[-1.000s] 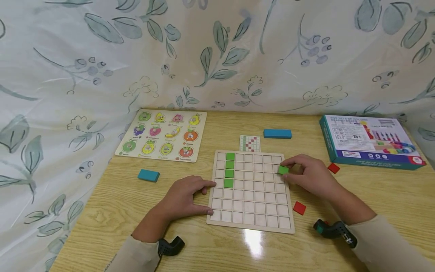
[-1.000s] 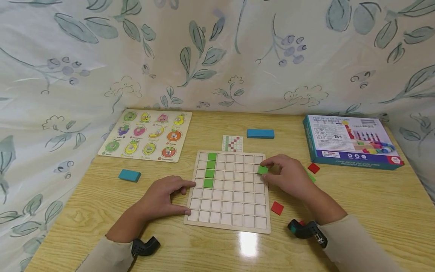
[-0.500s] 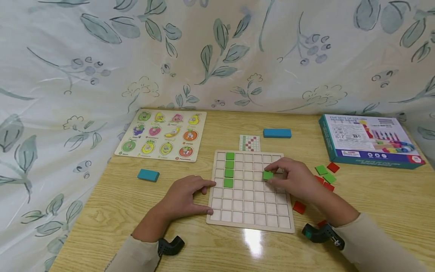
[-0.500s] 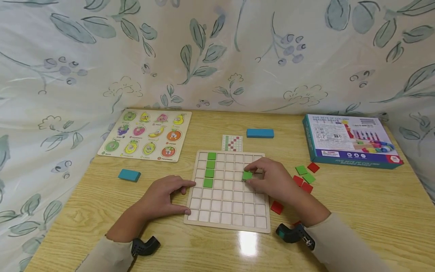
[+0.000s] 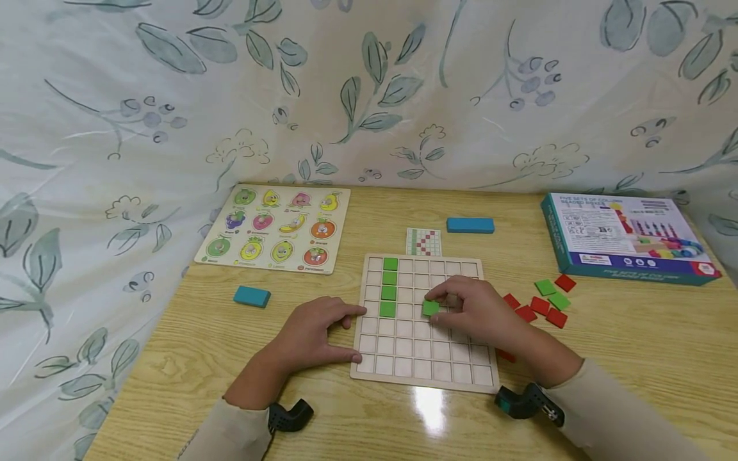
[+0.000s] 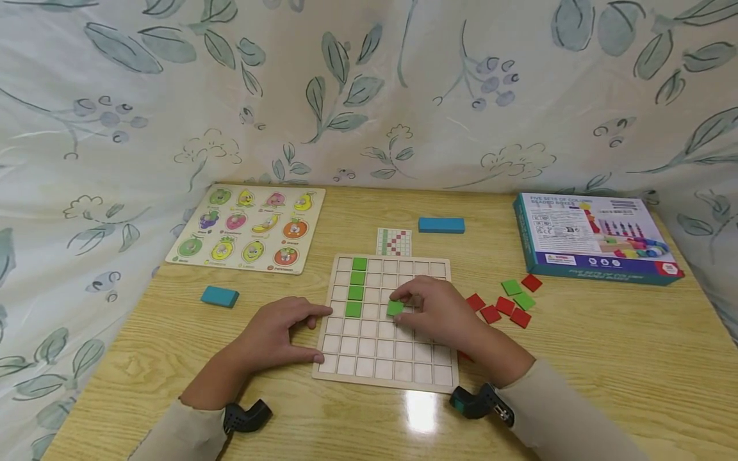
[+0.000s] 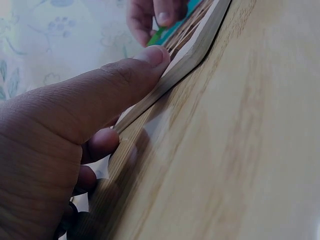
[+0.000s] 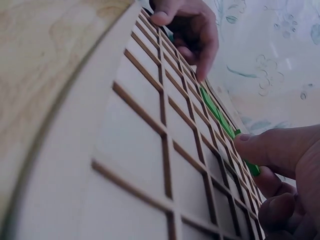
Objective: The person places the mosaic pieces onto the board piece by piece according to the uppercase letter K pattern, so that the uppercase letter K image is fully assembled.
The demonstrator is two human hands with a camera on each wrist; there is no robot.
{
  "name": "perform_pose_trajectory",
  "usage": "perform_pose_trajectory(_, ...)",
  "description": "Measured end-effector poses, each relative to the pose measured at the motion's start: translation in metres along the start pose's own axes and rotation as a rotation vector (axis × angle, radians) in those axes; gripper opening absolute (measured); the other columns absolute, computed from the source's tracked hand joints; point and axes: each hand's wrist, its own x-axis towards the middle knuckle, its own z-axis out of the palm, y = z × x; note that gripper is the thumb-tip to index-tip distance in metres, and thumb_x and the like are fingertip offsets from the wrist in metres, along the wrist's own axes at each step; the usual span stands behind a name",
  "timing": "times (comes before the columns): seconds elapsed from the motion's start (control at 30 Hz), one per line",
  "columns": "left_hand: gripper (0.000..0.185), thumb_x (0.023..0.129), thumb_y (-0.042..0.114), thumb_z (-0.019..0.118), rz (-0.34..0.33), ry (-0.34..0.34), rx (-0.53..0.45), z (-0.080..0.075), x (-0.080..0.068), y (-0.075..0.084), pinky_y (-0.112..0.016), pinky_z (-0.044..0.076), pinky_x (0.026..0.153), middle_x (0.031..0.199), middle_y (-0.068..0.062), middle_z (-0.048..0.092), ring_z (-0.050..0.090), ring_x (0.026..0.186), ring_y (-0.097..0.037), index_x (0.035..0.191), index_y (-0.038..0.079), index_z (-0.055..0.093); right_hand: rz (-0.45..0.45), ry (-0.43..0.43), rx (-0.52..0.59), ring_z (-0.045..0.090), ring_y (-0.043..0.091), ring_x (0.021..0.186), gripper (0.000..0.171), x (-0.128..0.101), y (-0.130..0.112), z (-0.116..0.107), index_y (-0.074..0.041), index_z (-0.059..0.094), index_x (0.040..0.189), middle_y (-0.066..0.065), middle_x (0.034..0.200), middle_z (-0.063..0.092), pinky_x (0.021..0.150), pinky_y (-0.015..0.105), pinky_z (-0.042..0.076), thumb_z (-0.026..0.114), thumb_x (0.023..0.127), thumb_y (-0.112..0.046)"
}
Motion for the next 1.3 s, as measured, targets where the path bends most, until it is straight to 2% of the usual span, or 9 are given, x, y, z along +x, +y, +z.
perform_pose_trajectory(0.37, 0.07, 0.077, 0.054, 0.094, -0.005, -0.006, -0.002, -0.002, 0.001, 0.001, -0.032, 0.046, 0.081, 0.098, 0.017, 0.056, 0.051, 0.09, -0.005, 0.136, 0.023, 0.072, -0.075, -0.029, 0.025, 0.061, 0.015, 0.098, 0.03, 0.009, -0.012, 0.021, -0.022, 0.081, 0.114, -0.011, 0.112, 0.072, 0.086, 0.037, 0.05, 0.092, 0.086, -0.02)
perform_pose_trajectory(0.7, 0.071, 0.079, 0.059, 0.091, 0.008, 0.001, 0.007, -0.001, 0.0, -0.001, -0.031, 0.047, 0.081, 0.099, 0.018, 0.056, 0.052, 0.09, -0.004, 0.137, 0.025, 0.071, -0.1, -0.042, -0.008, 0.065, 0.015, 0.106, 0.027, 0.013, -0.028, 0.035, -0.024, 0.081, 0.112, -0.012, 0.113, 0.072, 0.096, 0.043, 0.051, 0.091, 0.087, -0.023)
perform_pose_trajectory(0.97, 0.07, 0.08, 0.06, 0.09, 0.014, 0.002, -0.002, -0.001, -0.001, -0.001, -0.03, 0.046, 0.08, 0.099, 0.018, 0.056, 0.051, 0.089, -0.003, 0.137, 0.025, 0.071, -0.149, -0.052, -0.027, 0.064, 0.01, 0.098, 0.028, 0.016, -0.035, 0.046, -0.023, 0.081, 0.113, -0.012, 0.112, 0.072, 0.088, 0.037, 0.052, 0.091, 0.086, -0.02)
perform_pose_trajectory(1.13, 0.069, 0.081, 0.06, 0.09, 0.019, 0.003, -0.003, 0.0, 0.0, -0.001, -0.03, 0.046, 0.08, 0.099, 0.018, 0.056, 0.051, 0.089, -0.003, 0.137, 0.024, 0.071, -0.161, -0.061, -0.076, 0.063, 0.009, 0.097, 0.028, 0.017, -0.037, 0.051, -0.024, 0.081, 0.113, -0.012, 0.111, 0.071, 0.089, 0.038, 0.052, 0.09, 0.086, -0.02)
perform_pose_trajectory(1.3, 0.068, 0.08, 0.058, 0.091, 0.024, 0.011, -0.002, 0.0, -0.001, 0.0, -0.03, 0.045, 0.079, 0.099, 0.017, 0.057, 0.05, 0.088, -0.004, 0.136, 0.024, 0.071, -0.171, -0.053, -0.122, 0.059, 0.006, 0.087, 0.028, 0.017, -0.039, 0.054, -0.024, 0.082, 0.112, -0.012, 0.107, 0.068, 0.081, 0.033, 0.05, 0.091, 0.086, -0.024)
